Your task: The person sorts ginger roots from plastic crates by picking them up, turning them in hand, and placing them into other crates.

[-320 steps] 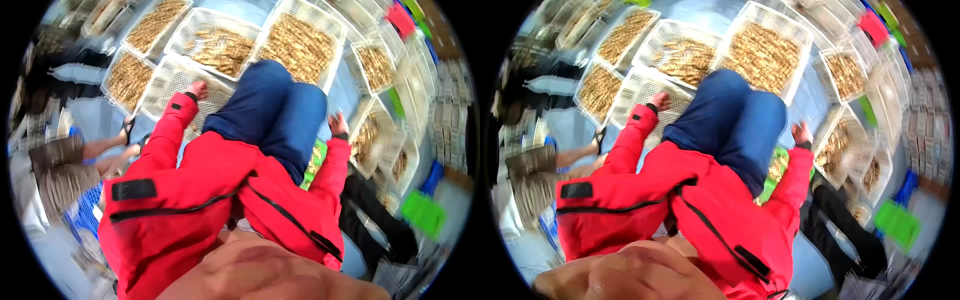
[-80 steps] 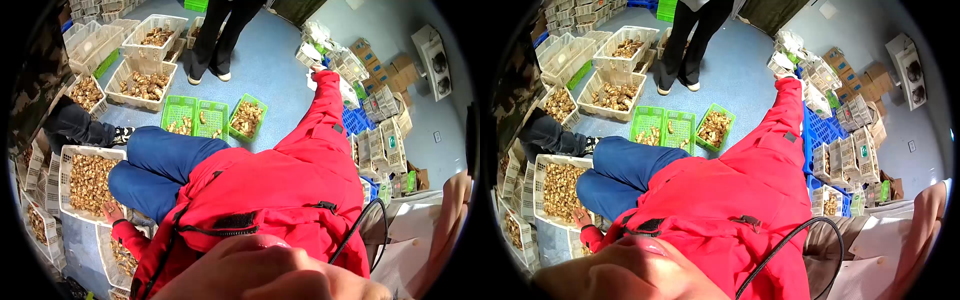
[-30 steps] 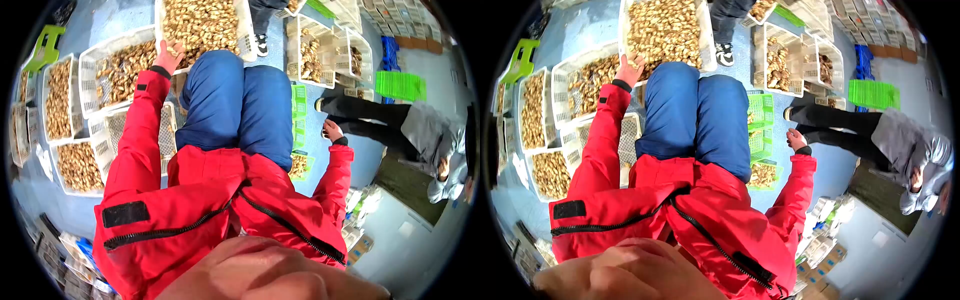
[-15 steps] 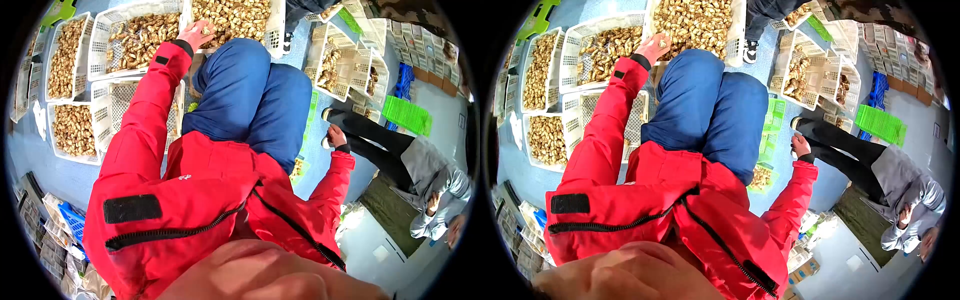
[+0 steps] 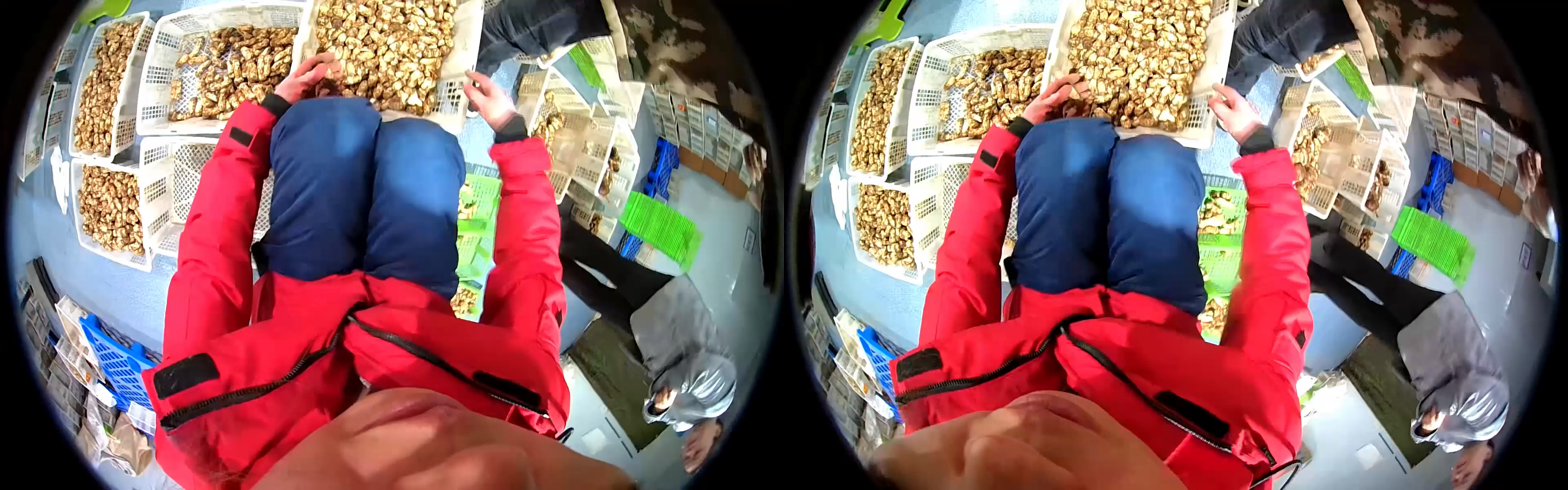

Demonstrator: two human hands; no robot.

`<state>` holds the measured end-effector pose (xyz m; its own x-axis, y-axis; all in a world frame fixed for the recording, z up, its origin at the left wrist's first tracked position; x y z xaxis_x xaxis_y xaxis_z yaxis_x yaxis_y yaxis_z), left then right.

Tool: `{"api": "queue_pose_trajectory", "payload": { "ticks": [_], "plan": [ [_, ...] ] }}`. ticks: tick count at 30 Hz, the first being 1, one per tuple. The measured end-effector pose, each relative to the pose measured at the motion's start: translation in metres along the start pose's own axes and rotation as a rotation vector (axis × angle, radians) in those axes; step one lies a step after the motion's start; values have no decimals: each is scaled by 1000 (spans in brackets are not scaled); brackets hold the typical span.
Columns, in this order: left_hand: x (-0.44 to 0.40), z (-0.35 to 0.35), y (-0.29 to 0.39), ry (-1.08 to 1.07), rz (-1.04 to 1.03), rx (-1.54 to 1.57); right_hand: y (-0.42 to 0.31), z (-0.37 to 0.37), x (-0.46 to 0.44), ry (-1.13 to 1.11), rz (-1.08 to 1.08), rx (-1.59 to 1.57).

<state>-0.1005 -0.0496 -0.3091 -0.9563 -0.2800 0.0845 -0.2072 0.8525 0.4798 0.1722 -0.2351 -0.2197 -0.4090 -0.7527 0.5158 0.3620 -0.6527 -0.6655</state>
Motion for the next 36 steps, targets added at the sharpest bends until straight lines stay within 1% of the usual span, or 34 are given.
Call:
{"api": "queue_pose_trajectory", "payload": {
  "ticks": [1, 2, 3, 5, 7, 8, 9, 11, 13, 14, 15, 17, 18, 19, 21, 23, 24, 25, 27, 28, 29, 31, 33, 35, 36],
  "plan": [
    [4, 1, -2, 114, 30, 36, -20, 11, -29, 116, 45, 388],
    [3, 0, -2, 120, 29, 51, -23, 13, -64, 292, 99, 709],
    [4, 0, -3, 130, 33, 66, -41, 18, -79, 411, 130, 703],
    [2, -5, -2, 138, 26, 64, -83, 29, -105, 558, 409, 583],
    [3, -4, -2, 183, 38, 9, -110, 20, -123, 742, 691, 626],
    [4, -5, -4, 271, 73, -39, -134, 18, -111, 774, 570, 792],
    [6, -12, 0, 287, 74, -87, -101, 14, -158, 594, 510, 400],
    [6, -9, -2, 289, 66, -51, -113, 7, -147, 398, 209, 111],
    [5, -4, -5, 221, 44, -6, -61, -20, -194, 590, 200, 509],
    [5, -11, -3, 279, 56, -39, -70, -29, -192, 486, 153, 519],
    [4, -11, -4, 190, 17, 47, -76, -41, -180, 375, 94, 524],
    [4, -13, -5, 223, 42, 42, -83, -55, -163, 311, 225, 530],
    [3, -14, -4, 227, 60, 38, -76, -64, -166, 346, 278, 561],
    [3, -11, -5, 267, 55, 34, -70, -70, -161, 306, 336, 496],
    [3, -16, -3, 284, 35, 14, -62, -89, -148, 173, 358, 573],
    [3, -14, -4, 363, 39, 10, -87, -102, -105, 188, 492, 790],
    [2, -18, -4, 354, 37, 11, -88, -119, -93, 48, 582, 820],
    [3, -20, -1, 350, 34, 6, -88, -130, -79, 21, 690, 798],
    [4, -11, -1, 383, 7, 12, -78, -149, -63, -292, 814, 777],
    [3, -14, 1, 363, 2, -1, -88, -140, -49, -213, 996, 625],
    [3, -17, 3, 349, -9, -9, -99, -123, -51, -287, 888, 427],
    [4, -18, 2, 353, -21, 38, -102, -84, -96, -237, 551, 180],
    [3, -21, 3, 339, -3, 66, -82, -47, -157, -71, 273, 95],
    [2, -15, 3, 337, -12, 65, -64, -6, -221, 429, 386, 512],
    [1, -14, 3, 344, -17, 69, -63, -4, -228, 399, 298, 320]
  ]
}}
Point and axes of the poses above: each hand's wrist, its own x-axis away from the middle knuckle, its own z-axis out of the back of the hand, y = z × x, the point moved 8 cm from there along -x, towards the middle knuckle, and after that the axes turned 1 degree about y, right-handed, at the moved point
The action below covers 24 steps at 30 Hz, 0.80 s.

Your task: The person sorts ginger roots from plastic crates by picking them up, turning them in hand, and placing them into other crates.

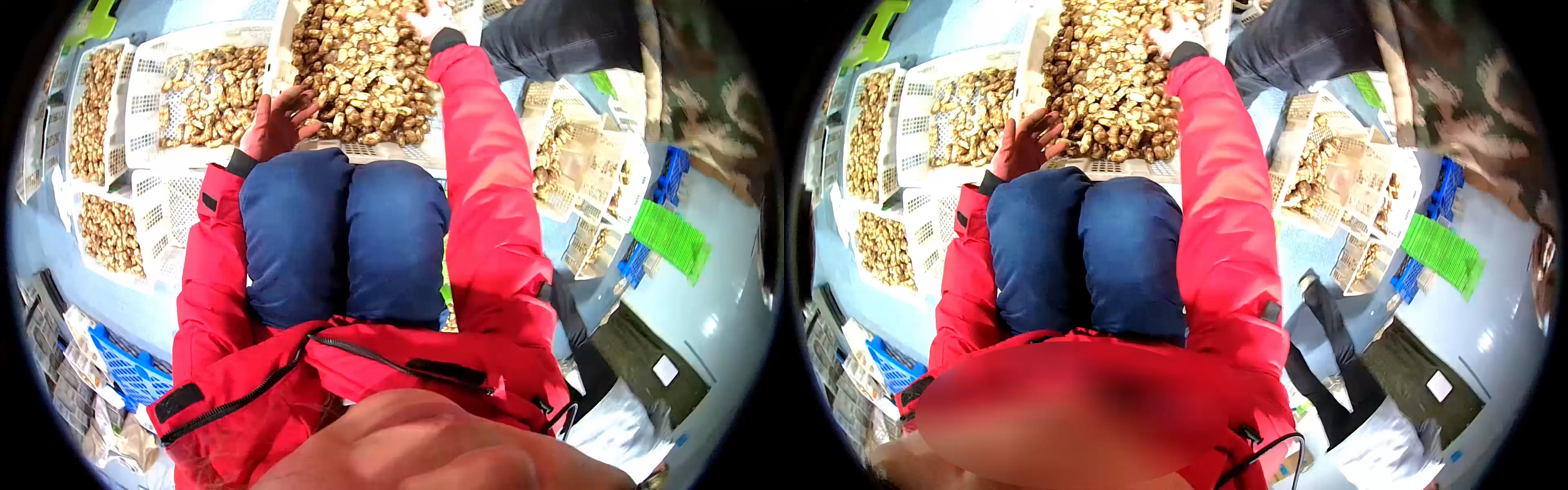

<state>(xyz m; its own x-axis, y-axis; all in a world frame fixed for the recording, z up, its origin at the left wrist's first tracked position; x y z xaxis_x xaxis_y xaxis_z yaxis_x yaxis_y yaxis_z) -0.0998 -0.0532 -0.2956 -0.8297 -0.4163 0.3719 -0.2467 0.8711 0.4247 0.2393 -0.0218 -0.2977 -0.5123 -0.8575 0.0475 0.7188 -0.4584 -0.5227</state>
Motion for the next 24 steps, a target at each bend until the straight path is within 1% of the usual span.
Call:
{"api": "queue_pose_trajectory", "payload": {
  "ticks": [1, 2, 3, 5, 7, 9, 11, 13, 14, 15, 17, 18, 19, 20, 21, 22, 23, 24],
  "plan": [
    [1, 1, -1, 8, 0, 4, 1, -4, -2, -25, -127, -172],
    [1, 2, -1, 27, -5, 12, 3, -28, -11, 219, 103, 269],
    [1, 2, 2, 23, -11, 4, -50, -11, 2, -117, 58, 281],
    [0, -2, 2, -1, -7, -6, -55, -37, 16, -84, 30, 223],
    [0, 2, 1, -8, -11, 5, -72, -66, 29, -98, 276, 47],
    [1, 1, -1, 11, -5, 16, -114, -60, 67, -410, 293, 211],
    [1, -1, 0, -8, -9, -5, -129, -61, 109, -403, 428, 153],
    [0, 3, -1, 3, 1, 24, -138, -63, 149, -460, 624, 173],
    [1, 4, 0, 13, 1, 11, -148, -49, 167, -360, 786, 96],
    [2, 3, 0, 25, -1, 0, -148, -43, 188, -481, 1002, 114],
    [1, 0, -1, 36, -10, -14, -135, -39, 191, -846, 613, -250],
    [2, -2, 0, 42, -9, -24, -128, -24, 185, -777, 550, -289],
    [3, -3, 1, 51, -10, -35, -118, -14, 172, -754, 513, -366],
    [4, -4, 2, 47, -10, -42, -87, -21, 153, -768, 211, -432],
    [4, -4, 1, 41, 2, -22, -57, -20, 128, -603, 172, -509],
    [3, -3, 1, 32, 8, -4, -33, -13, 103, -392, 172, -586],
    [2, -2, 1, 23, 15, 15, -14, -3, 80, -216, 46, -156],
    [1, 0, 0, -3, 19, 37, -1, -4, 72, -212, -109, -265]
  ]
}}
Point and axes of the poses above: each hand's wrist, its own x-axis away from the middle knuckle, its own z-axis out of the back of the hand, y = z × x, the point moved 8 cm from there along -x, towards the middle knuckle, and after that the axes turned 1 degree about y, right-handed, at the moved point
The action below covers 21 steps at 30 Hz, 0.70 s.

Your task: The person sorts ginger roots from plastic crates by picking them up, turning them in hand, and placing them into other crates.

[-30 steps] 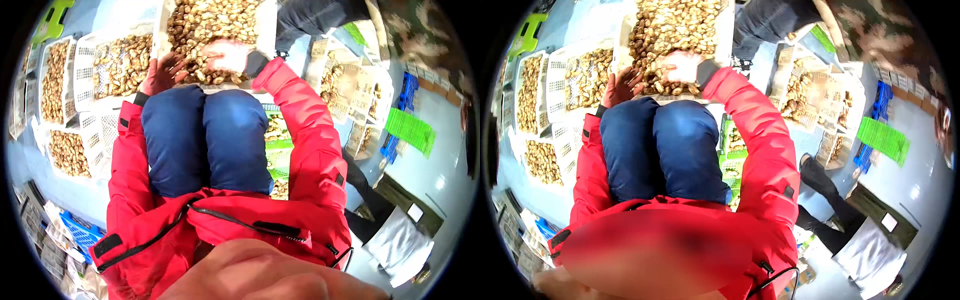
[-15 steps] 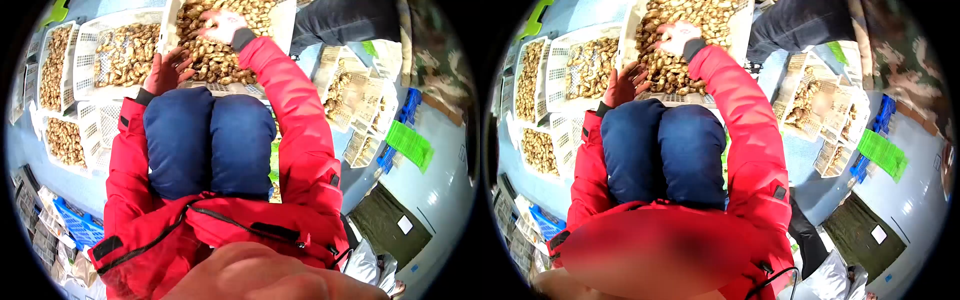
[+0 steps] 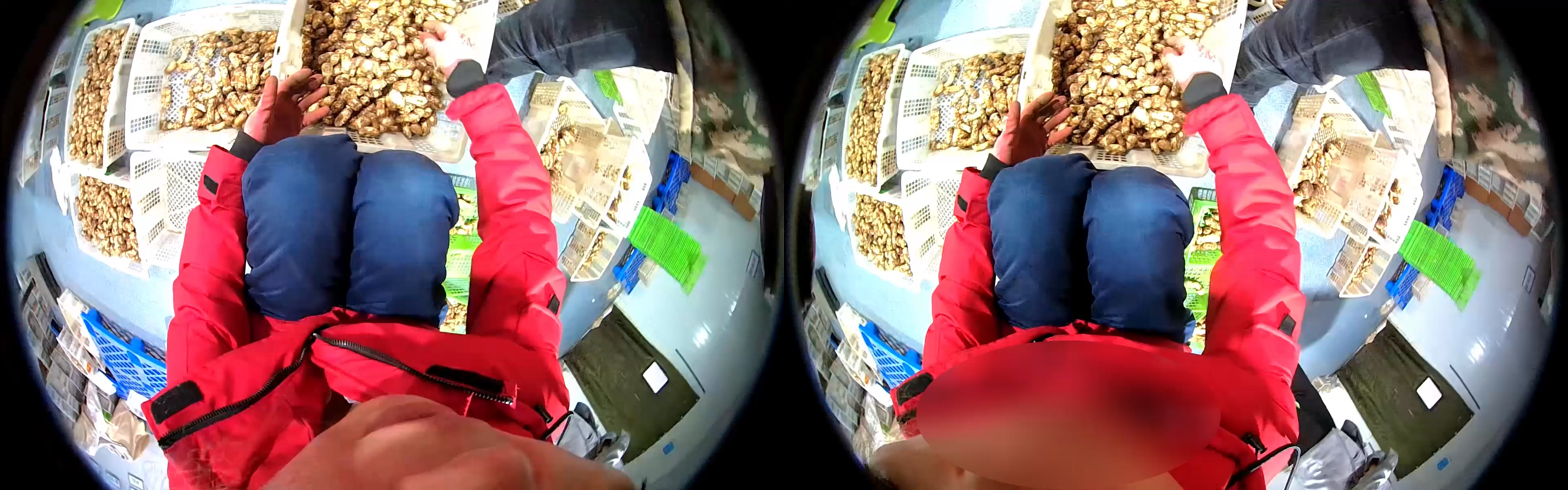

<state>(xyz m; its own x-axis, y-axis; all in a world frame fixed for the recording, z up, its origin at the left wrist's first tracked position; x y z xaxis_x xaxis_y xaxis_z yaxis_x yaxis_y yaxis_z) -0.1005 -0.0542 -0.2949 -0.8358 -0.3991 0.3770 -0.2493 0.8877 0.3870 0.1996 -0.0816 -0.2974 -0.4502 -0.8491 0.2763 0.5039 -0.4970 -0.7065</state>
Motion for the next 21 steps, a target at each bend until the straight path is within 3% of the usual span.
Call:
{"api": "queue_pose_trajectory", "payload": {
  "ticks": [3, 4, 5, 7, 9, 11, 12, 13, 15, 16, 19, 21],
  "plan": [
    [-1, 1, -1, -20, 4, 26, -17, -26, -23, 75, 183, 339],
    [-2, 1, 0, -11, 3, -4, -13, -49, -33, -16, 72, 532],
    [-2, 1, 0, 0, 5, -32, -32, -54, -24, 147, 292, 594],
    [0, 3, -2, -17, 18, -70, -34, -53, -24, 82, 73, 521],
    [1, -1, -1, -23, 16, -62, 5, -61, -37, -26, 63, -98],
    [0, -1, 1, -44, 9, -59, 10, -59, -22, -184, 90, -922],
    [1, -1, 0, -53, 8, -55, 0, -56, -7, -424, 179, -1292],
    [1, -1, -1, -38, 18, -58, -15, -46, 13, -272, 83, -1302],
    [2, -5, -1, -24, 22, -85, -37, -43, 37, -433, 167, -1486],
    [1, -6, -3, -54, 38, -119, -42, -39, 50, -305, -5, -1406],
    [1, -5, -3, -80, 66, -177, -71, -41, 67, -325, -49, -1269],
    [-2, -10, -4, -136, 102, -237, -77, -46, 66, -365, 68, -1093]
  ]
}}
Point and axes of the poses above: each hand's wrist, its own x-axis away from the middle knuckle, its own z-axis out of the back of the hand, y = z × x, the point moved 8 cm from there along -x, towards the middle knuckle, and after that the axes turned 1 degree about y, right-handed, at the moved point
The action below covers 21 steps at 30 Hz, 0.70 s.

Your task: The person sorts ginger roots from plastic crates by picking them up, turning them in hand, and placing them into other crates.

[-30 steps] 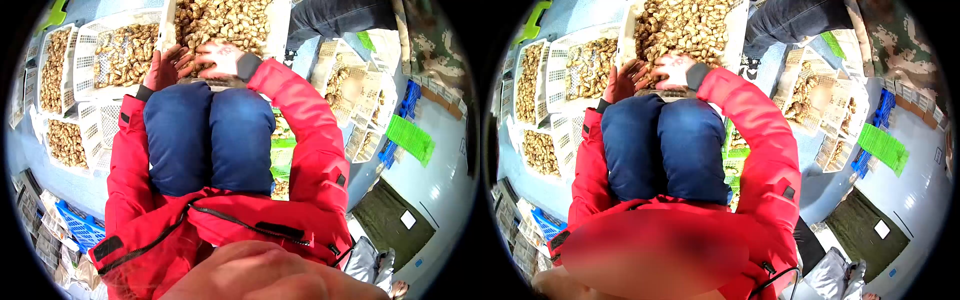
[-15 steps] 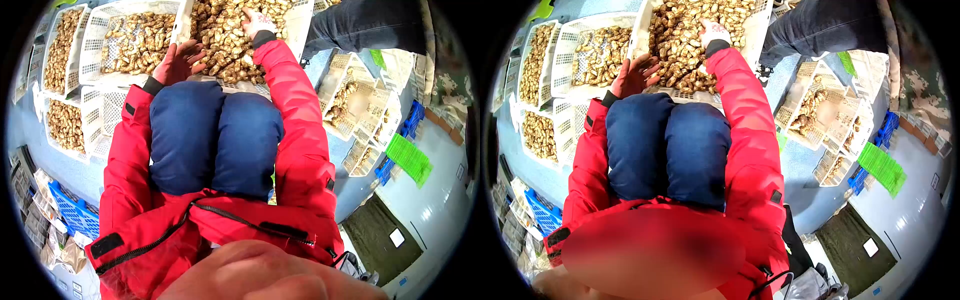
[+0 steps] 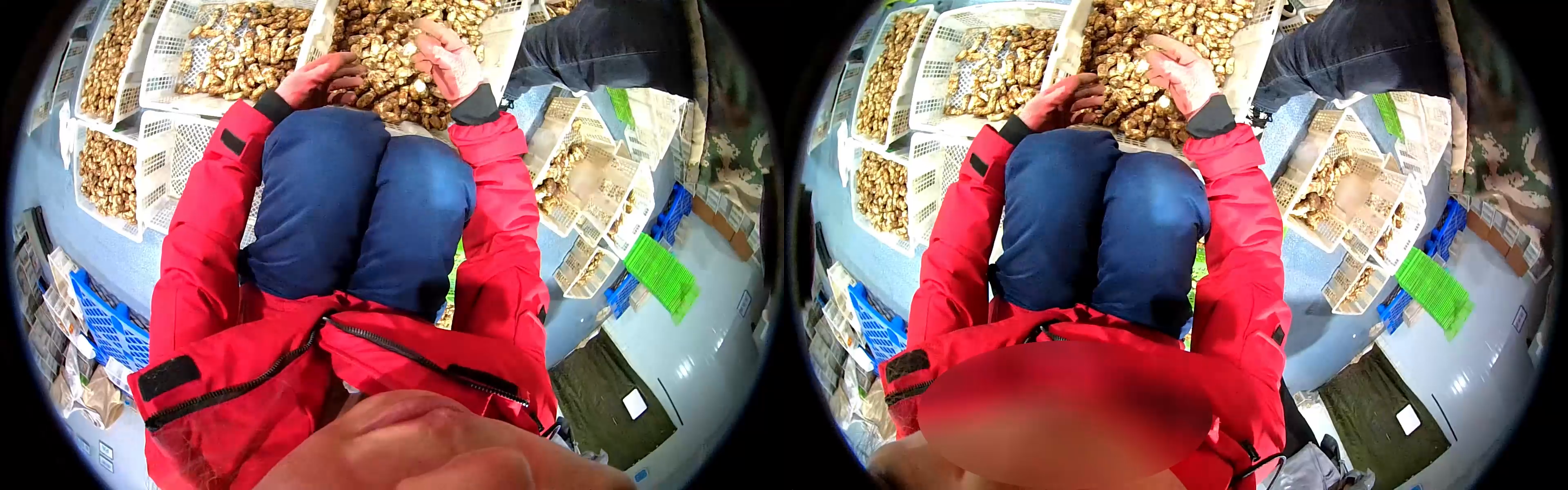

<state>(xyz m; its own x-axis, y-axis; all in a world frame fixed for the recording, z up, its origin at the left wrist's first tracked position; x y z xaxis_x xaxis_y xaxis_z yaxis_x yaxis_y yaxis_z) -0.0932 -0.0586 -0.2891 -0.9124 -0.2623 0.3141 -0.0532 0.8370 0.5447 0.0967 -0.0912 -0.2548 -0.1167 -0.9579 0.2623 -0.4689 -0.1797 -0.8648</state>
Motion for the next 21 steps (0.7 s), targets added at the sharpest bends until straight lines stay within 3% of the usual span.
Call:
{"api": "queue_pose_trajectory", "payload": {
  "ticks": [4, 7, 8, 10, 12, 16, 18, 21],
  "plan": [
    [-11, -16, 7, -103, 4, -69, -7, -38, 0, 6, -14, 172],
    [-13, -11, 8, 91, 22, -133, 0, -71, 6, -223, -67, 336],
    [-14, -4, 3, 62, 34, -144, 13, -66, 8, -191, -192, 247],
    [-17, 17, -10, 4, 59, -166, 12, -53, 4, -146, -184, 332],
    [-14, 17, -8, 59, 91, -254, 14, -12, -2, 112, -165, 284],
    [-16, 29, -9, 194, 28, -293, 12, 77, -17, 296, 59, 157],
    [-14, 26, -6, 201, 9, -295, 0, 97, -16, 413, 49, 152],
    [-14, 26, -9, 259, 57, -443, 4, 109, -30, 340, 55, 186]
  ]
}}
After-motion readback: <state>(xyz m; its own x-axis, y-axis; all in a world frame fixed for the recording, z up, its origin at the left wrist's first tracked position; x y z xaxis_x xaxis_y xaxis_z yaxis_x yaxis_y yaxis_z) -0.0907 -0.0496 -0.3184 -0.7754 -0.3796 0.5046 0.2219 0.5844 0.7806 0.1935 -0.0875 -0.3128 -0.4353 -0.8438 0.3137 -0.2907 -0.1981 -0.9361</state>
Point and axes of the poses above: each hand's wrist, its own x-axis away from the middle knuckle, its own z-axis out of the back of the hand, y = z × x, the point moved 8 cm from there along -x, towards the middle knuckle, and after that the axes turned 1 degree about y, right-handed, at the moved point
